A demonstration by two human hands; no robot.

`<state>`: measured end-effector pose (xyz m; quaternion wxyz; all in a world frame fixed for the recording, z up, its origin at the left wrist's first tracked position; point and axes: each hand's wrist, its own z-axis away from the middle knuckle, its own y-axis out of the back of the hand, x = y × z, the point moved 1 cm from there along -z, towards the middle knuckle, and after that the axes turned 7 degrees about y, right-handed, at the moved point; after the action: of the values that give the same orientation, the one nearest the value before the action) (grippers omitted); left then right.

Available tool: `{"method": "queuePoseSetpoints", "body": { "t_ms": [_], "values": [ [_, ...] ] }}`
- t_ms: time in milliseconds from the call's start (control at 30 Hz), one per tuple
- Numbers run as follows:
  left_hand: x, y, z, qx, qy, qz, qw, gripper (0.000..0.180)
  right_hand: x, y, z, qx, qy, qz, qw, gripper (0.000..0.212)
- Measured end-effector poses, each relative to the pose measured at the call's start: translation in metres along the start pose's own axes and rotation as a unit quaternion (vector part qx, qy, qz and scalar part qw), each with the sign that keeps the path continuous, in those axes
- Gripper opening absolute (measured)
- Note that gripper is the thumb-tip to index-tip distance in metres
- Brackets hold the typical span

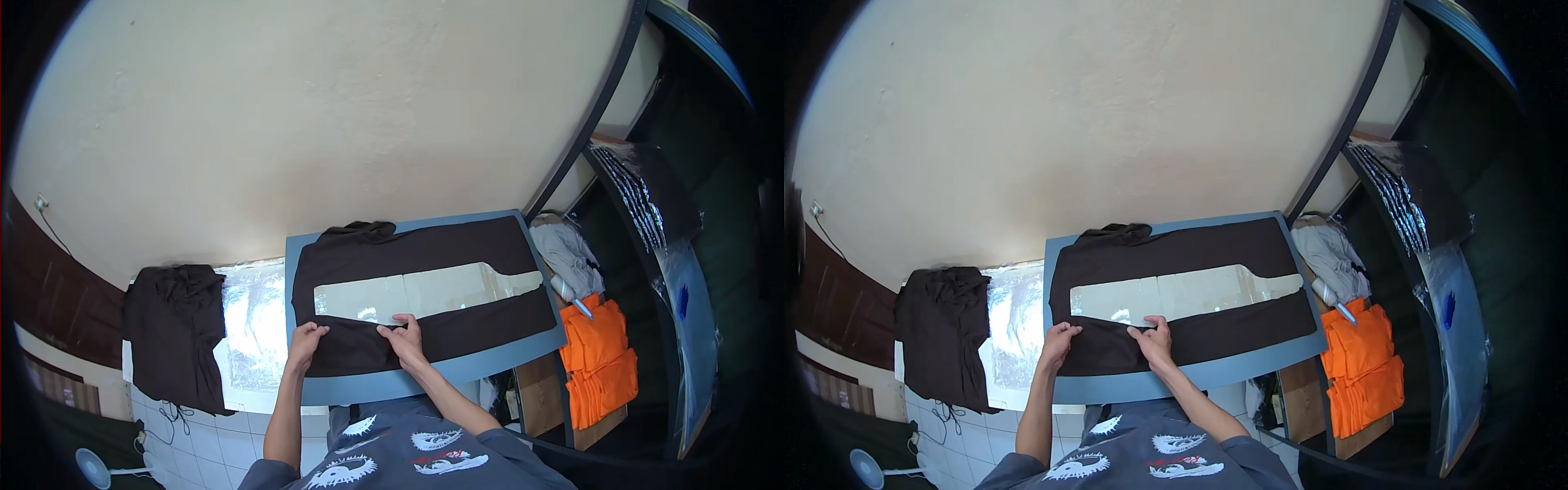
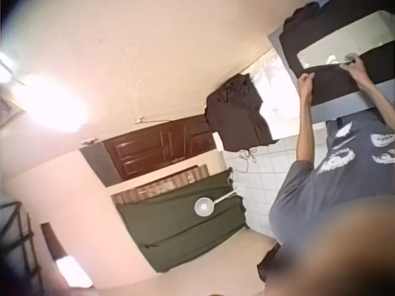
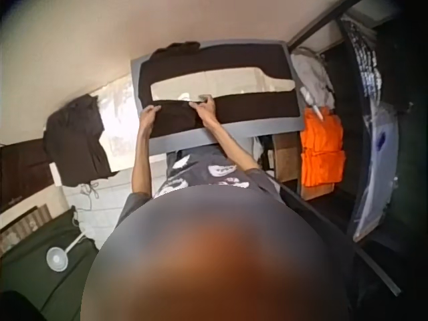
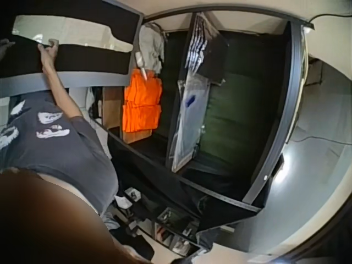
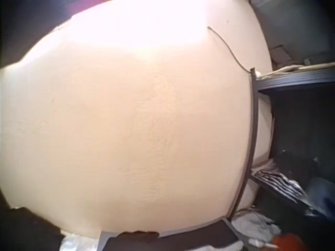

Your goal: Use a lint roller to clean a black t-shirt and then align a template on its surface for printing.

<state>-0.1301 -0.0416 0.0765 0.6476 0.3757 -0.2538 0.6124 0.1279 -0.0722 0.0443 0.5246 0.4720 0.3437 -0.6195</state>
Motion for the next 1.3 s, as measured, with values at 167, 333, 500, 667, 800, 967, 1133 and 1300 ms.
{"method": "queuePoseSetpoints", "body": {
  "t_ms": [167, 333, 500, 667, 800, 967, 1133, 1300],
  "values": [
    [-0.012, -0.001, -0.013, 0.018, 0.005, 0.077, 0.997, 0.017, -0.003, -0.008, -0.001, 0.039, -0.074, -0.187, 0.979, 0.043],
    [-0.016, -0.015, -0.013, 0.111, -0.077, 0.079, 0.988, 0.034, -0.005, -0.001, 0.003, 0.05, -0.15, -0.319, 0.934, 0.038],
    [-0.003, -0.017, 0.001, -0.02, -0.125, -0.001, 0.992, 0.04, 0.007, -0.008, -0.001, 0.019, -0.021, -0.154, 0.988, 0.048],
    [-0.005, -0.013, 0.002, 0.014, -0.143, 0.014, 0.99, 0.035, 0.012, -0.015, 0.0, 0.028, -0.008, -0.23, 0.973, 0.051],
    [-0.013, -0.016, -0.014, 0.001, -0.157, 0.063, 0.986, 0.02, 0.02, -0.007, -0.006, 0.013, 0.009, -0.17, 0.985, 0.045],
    [-0.007, -0.014, 0.0, -0.024, -0.171, -0.013, 0.985, 0.017, -0.007, -0.006, 0.005, -0.02, 0.052, 0.007, 0.998, 0.03],
    [-0.024, -0.015, -0.021, -0.029, -0.169, 0.071, 0.983, 0.024, 0.012, -0.011, -0.005, -0.025, 0.027, -0.245, 0.969, 0.035],
    [-0.017, -0.013, -0.01, -0.061, -0.107, 0.118, 0.985, 0.048, -0.025, -0.005, 0.017, -0.085, 0.014, -0.231, 0.969, 0.054]
  ]
}}
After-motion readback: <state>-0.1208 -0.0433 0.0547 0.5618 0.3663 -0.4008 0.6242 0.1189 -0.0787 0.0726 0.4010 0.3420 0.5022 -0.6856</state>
